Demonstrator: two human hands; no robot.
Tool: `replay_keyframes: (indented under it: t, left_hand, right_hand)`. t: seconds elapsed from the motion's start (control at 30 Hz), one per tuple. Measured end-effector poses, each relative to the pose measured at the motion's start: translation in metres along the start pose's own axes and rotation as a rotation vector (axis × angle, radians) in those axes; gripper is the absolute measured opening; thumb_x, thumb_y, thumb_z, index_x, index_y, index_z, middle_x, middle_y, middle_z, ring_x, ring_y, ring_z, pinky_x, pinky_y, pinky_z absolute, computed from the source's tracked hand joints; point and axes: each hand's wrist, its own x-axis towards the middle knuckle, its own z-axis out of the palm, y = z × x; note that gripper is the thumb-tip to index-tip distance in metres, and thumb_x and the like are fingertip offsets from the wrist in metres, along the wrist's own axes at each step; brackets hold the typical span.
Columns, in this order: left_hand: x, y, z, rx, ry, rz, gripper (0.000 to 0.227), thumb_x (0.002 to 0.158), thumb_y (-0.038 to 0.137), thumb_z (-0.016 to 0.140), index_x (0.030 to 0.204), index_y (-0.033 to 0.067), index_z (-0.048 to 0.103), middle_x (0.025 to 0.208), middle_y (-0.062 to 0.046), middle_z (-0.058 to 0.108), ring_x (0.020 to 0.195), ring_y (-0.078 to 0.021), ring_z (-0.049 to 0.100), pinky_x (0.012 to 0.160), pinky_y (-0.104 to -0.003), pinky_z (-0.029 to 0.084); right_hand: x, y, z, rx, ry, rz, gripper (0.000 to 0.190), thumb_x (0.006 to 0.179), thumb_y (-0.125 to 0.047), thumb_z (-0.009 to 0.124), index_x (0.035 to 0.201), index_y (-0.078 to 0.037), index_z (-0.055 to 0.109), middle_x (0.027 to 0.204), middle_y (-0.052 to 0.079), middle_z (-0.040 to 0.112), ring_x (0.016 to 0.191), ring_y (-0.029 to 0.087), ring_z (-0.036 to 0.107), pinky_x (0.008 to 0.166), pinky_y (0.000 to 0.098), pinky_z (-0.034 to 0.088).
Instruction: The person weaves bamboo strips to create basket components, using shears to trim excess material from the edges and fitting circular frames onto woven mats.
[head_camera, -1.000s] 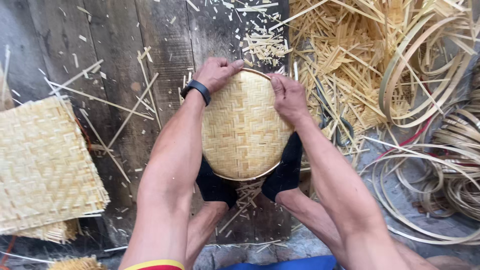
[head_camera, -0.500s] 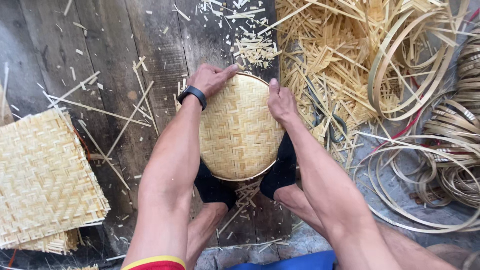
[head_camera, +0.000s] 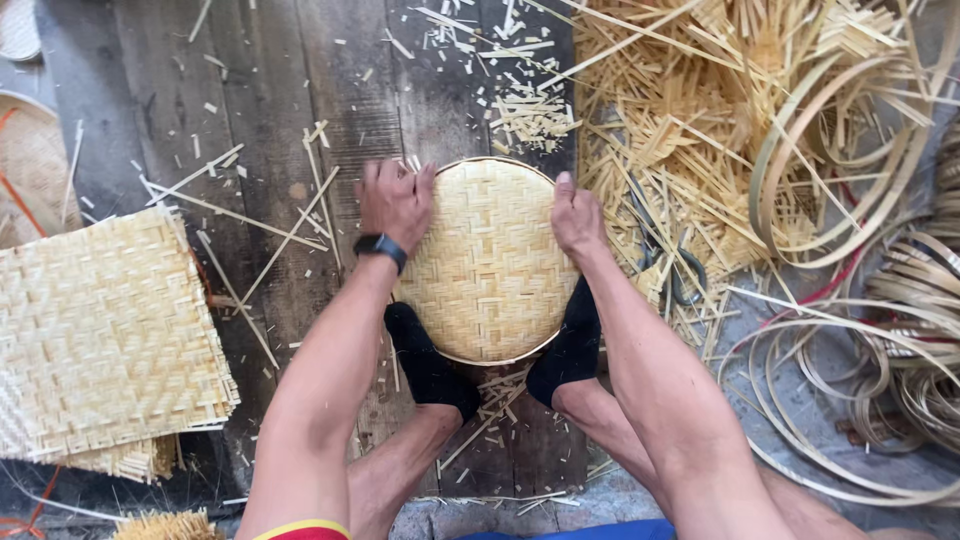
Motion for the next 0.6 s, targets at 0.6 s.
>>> replay_keyframes:
  t: [0.6]
  left_hand:
    - [-0.085, -0.095, -0.004, -0.819, 0.366, -0.728, 0.043, 0.1, 0.044, 0.062, 0.095, 0.0049, 0.079, 0.079, 0.001, 0.073, 0.069, -0.0096, 0.065, 0.06, -0.024, 0.052]
  right_hand:
    - [-0.035, 0.006, -0.069, -0.107, 0.383, -0.395, 0.049, 0.108, -0.036, 0.04, 0.088, -0.004, 0.07, 0.098, 0.019, 0.061, 0.092, 0.032, 0.06, 0.085, 0.0477, 0.048]
